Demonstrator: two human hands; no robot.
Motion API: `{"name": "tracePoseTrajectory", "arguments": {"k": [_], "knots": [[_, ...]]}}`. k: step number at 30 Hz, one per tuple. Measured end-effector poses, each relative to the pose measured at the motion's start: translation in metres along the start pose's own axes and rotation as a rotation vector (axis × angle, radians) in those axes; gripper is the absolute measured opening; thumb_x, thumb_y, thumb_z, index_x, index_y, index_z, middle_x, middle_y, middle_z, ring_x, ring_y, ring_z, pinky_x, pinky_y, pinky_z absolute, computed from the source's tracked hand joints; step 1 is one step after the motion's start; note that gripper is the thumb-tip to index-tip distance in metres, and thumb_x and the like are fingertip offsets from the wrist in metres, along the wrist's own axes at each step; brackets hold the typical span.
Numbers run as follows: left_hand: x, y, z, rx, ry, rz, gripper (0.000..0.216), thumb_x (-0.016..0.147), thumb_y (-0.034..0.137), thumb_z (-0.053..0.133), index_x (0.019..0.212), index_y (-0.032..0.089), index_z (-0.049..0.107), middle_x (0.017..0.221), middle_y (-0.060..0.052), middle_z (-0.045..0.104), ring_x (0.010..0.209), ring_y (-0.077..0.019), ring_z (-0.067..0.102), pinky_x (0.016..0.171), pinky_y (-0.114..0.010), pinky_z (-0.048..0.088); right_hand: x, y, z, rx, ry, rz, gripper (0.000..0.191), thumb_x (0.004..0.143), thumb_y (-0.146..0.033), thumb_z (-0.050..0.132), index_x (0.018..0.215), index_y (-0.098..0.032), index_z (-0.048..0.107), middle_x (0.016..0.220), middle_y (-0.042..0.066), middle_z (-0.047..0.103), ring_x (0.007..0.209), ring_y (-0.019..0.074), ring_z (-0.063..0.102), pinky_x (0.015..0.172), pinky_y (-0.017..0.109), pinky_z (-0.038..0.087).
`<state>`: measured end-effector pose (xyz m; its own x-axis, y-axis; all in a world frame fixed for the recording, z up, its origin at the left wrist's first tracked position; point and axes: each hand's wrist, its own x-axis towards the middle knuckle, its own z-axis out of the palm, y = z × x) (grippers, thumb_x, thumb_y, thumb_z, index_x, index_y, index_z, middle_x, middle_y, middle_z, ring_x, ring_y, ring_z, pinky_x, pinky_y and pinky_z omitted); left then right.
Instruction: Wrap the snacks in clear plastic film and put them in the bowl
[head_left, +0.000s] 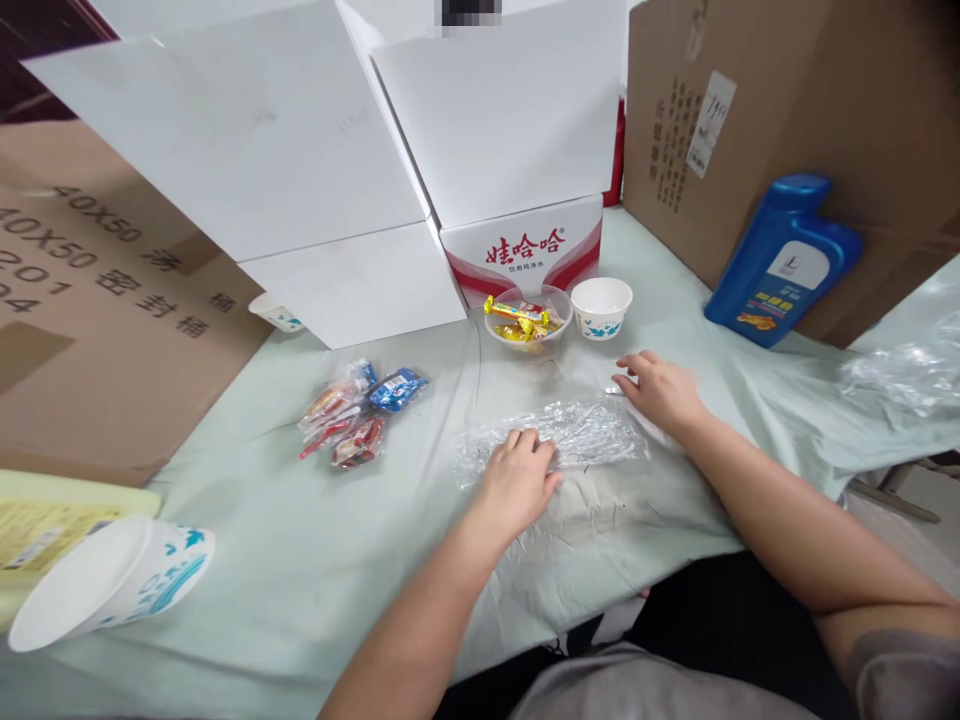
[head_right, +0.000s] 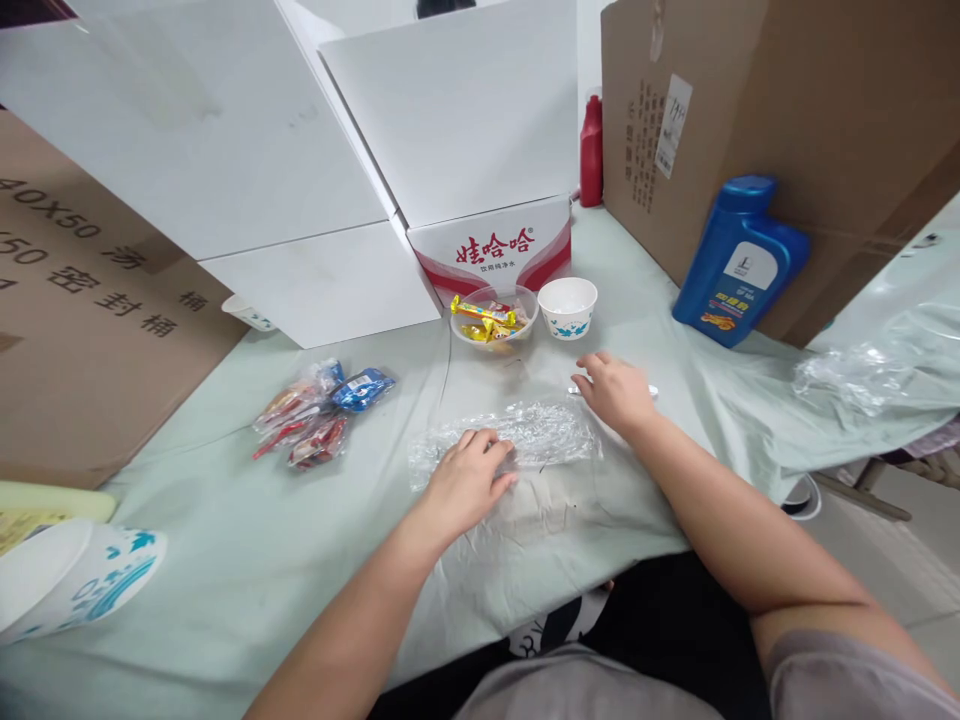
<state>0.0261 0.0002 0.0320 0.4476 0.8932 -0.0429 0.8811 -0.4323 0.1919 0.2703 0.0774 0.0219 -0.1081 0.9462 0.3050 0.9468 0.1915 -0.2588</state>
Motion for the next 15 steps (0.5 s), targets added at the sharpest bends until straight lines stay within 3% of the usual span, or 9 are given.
{"name": "tracePoseTrajectory", "arguments": {"k": [2, 5, 10, 12, 15], "knots": [[0.0, 0.002, 0.0, 0.021, 0.001, 0.002, 0.028, 0.086, 0.031, 0.061, 0.111, 0.021, 0.061, 0.117, -0.011, 0.056, 0.113, -0.0287, 0.048, 0.094, -0.042, 0.045, -0.003, 0.001, -0.006, 0.132, 0.039, -0.041, 0.027, 0.092, -0.034, 0.048, 0.105, -0.019, 0.066, 0.1, 0.009, 0.068, 0.076, 0.0193, 0.064, 0.069, 0.03, 0.046], [-0.001, 0.005, -0.005, 0.051, 0.006, -0.012, 0.026, 0.084, 0.03, 0.063, 0.108, 0.02, 0.063, 0.117, -0.011, 0.057, 0.113, -0.0291, 0.05, 0.093, -0.042, 0.045, -0.015, -0.01, -0.011, 0.325, -0.054, -0.277, 0.028, 0.093, -0.036, 0.047, 0.099, -0.019, 0.068, 0.091, 0.008, 0.067, 0.072, 0.0166, 0.062, 0.069, 0.029, 0.046], [-0.014, -0.017, -0.041, -0.087, -0.061, -0.08, 0.021, 0.083, 0.038, 0.061, 0.096, 0.023, 0.068, 0.106, -0.006, 0.064, 0.098, -0.0228, 0.059, 0.085, -0.033, 0.046, -0.031, -0.035, 0.0, 0.393, -0.315, -0.757, 0.039, 0.089, -0.047, 0.055, 0.114, -0.02, 0.066, 0.112, 0.012, 0.065, 0.105, 0.0244, 0.057, 0.092, 0.039, 0.043], [-0.019, -0.039, -0.058, -0.087, -0.035, -0.247, 0.024, 0.085, 0.042, 0.055, 0.088, 0.023, 0.069, 0.097, -0.005, 0.067, 0.084, -0.02, 0.062, 0.075, -0.03, 0.046, -0.033, -0.039, 0.007, 0.368, -0.387, -0.835, 0.048, 0.086, -0.051, 0.059, 0.124, -0.021, 0.062, 0.125, 0.013, 0.059, 0.118, 0.028, 0.049, 0.1, 0.045, 0.037], [-0.021, -0.077, -0.067, 0.012, 0.0, -0.593, 0.033, 0.083, 0.051, 0.052, 0.084, 0.022, 0.067, 0.078, -0.006, 0.069, 0.078, -0.0237, 0.064, 0.065, -0.03, 0.042, -0.033, -0.039, 0.013, 0.34, -0.423, -0.84, 0.057, 0.084, -0.054, 0.059, 0.131, -0.022, 0.056, 0.135, 0.012, 0.054, 0.128, 0.0304, 0.041, 0.104, 0.049, 0.032]]}}
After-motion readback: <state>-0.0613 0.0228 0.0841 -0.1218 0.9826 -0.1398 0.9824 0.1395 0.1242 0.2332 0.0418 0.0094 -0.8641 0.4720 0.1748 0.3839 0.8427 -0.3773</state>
